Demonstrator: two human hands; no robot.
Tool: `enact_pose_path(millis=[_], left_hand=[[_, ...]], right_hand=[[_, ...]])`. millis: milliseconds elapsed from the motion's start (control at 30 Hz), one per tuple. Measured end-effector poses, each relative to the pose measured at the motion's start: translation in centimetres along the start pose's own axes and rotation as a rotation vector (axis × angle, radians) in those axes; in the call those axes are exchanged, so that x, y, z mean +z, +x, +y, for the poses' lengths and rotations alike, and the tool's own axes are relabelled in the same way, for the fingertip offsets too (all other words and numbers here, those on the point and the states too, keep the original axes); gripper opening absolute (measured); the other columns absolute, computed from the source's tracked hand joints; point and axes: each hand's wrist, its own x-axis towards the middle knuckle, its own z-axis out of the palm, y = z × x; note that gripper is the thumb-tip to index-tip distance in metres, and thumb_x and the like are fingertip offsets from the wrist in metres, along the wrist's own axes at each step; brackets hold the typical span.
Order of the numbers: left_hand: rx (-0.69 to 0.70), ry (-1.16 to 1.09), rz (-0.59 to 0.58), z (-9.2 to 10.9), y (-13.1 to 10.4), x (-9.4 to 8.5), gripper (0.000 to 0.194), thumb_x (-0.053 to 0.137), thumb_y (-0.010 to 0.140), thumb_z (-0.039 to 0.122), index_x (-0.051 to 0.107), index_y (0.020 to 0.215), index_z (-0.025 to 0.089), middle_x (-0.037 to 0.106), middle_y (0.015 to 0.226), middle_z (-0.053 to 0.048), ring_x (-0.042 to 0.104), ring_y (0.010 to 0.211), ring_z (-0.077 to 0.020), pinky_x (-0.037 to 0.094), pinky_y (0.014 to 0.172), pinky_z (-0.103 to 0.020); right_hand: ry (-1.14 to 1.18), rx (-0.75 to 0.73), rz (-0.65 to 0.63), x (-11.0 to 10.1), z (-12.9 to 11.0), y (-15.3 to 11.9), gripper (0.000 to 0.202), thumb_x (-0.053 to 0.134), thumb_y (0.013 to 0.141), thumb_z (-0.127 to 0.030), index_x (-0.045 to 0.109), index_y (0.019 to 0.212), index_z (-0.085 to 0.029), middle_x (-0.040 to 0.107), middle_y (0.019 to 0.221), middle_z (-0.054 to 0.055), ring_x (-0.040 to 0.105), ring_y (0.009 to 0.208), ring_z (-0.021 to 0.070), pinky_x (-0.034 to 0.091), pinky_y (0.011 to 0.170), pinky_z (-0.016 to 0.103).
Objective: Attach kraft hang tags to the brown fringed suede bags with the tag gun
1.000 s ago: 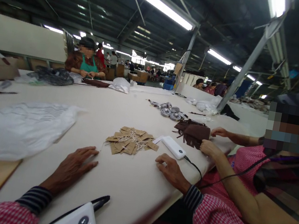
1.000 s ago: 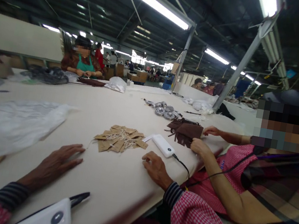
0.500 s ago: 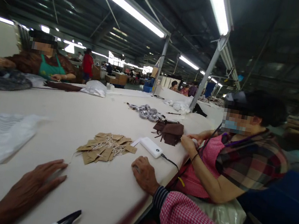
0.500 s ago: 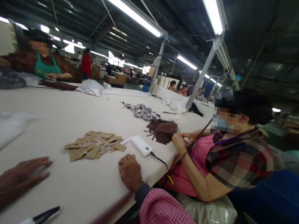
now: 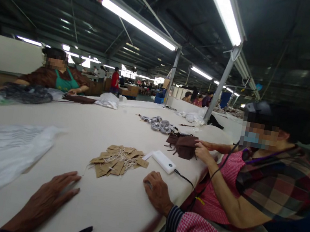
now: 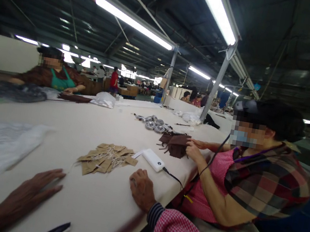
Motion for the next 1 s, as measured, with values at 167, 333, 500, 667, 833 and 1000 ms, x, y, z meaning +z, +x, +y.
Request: enact_pose_path(millis=[167, 333, 500, 667, 833, 1000], left_hand=[[-0.031, -0.017, -0.013, 1.5, -0.2, -1.1, 0.044, 0.049, 0.097, 0.052, 0.066, 0.131, 0.031, 0.060, 0.146, -0.006, 0.056, 0.133, -0.0280, 0.046, 0.111, -0.051], [-0.037, -0.027, -0.036, 1.9, -0.1, -1.4, 0.047, 0.048, 0.096, 0.054, 0.066, 0.132, 0.030, 0.059, 0.146, -0.006, 0.055, 0.135, -0.0278, 0.045, 0.113, -0.050], [-0.037, -0.019, -0.044, 0.9, -0.1, -0.7, 0.048, 0.046, 0.096, 0.055, 0.064, 0.134, 0.030, 0.058, 0.147, -0.005, 0.054, 0.136, -0.0280, 0.045, 0.113, -0.051], [0.028, -0.025, 0.001, -1.6, 0.0, 0.9, 0.047, 0.050, 0.095, 0.051, 0.064, 0.135, 0.032, 0.059, 0.147, -0.005, 0.056, 0.133, -0.0271, 0.049, 0.109, -0.047], [0.000, 0.000, -0.002, -2.0, 0.0, 1.4, 0.048, 0.047, 0.097, 0.052, 0.062, 0.137, 0.031, 0.056, 0.149, -0.005, 0.053, 0.137, -0.0274, 0.047, 0.111, -0.047], [-0.006, -0.011, -0.005, 0.2, -0.2, -0.2, 0.047, 0.050, 0.095, 0.055, 0.065, 0.133, 0.031, 0.060, 0.145, -0.004, 0.056, 0.134, -0.0270, 0.046, 0.113, -0.047]], right_hand=[[0.007, -0.007, 0.016, 0.3, 0.2, -0.1, 0.017, 0.057, 0.092, -0.006, 0.060, 0.091, -0.022, 0.062, 0.099, 0.002, 0.054, 0.098, 0.0215, 0.046, 0.087, 0.035], [-0.001, -0.010, 0.020, 0.3, 0.3, 0.0, 0.016, 0.057, 0.092, -0.006, 0.061, 0.092, -0.022, 0.063, 0.099, 0.002, 0.054, 0.098, 0.0219, 0.046, 0.087, 0.035], [-0.022, -0.002, 0.009, 0.2, 0.2, 0.1, 0.013, 0.058, 0.093, -0.009, 0.061, 0.092, -0.022, 0.063, 0.101, 0.002, 0.053, 0.100, 0.0219, 0.045, 0.088, 0.034], [-0.016, 0.008, -0.002, 0.1, 0.2, 0.1, 0.011, 0.060, 0.094, -0.012, 0.062, 0.094, -0.022, 0.063, 0.102, 0.002, 0.053, 0.101, 0.0209, 0.045, 0.089, 0.032], [-0.015, 0.020, -0.009, 0.1, 0.0, 0.0, 0.012, 0.060, 0.093, -0.011, 0.063, 0.094, -0.022, 0.063, 0.102, 0.002, 0.053, 0.100, 0.0208, 0.045, 0.088, 0.032], [0.082, 0.041, 0.017, 0.3, 0.6, -0.2, 0.016, 0.056, 0.090, -0.008, 0.063, 0.093, -0.022, 0.065, 0.101, 0.003, 0.056, 0.101, 0.0213, 0.047, 0.090, 0.034]])
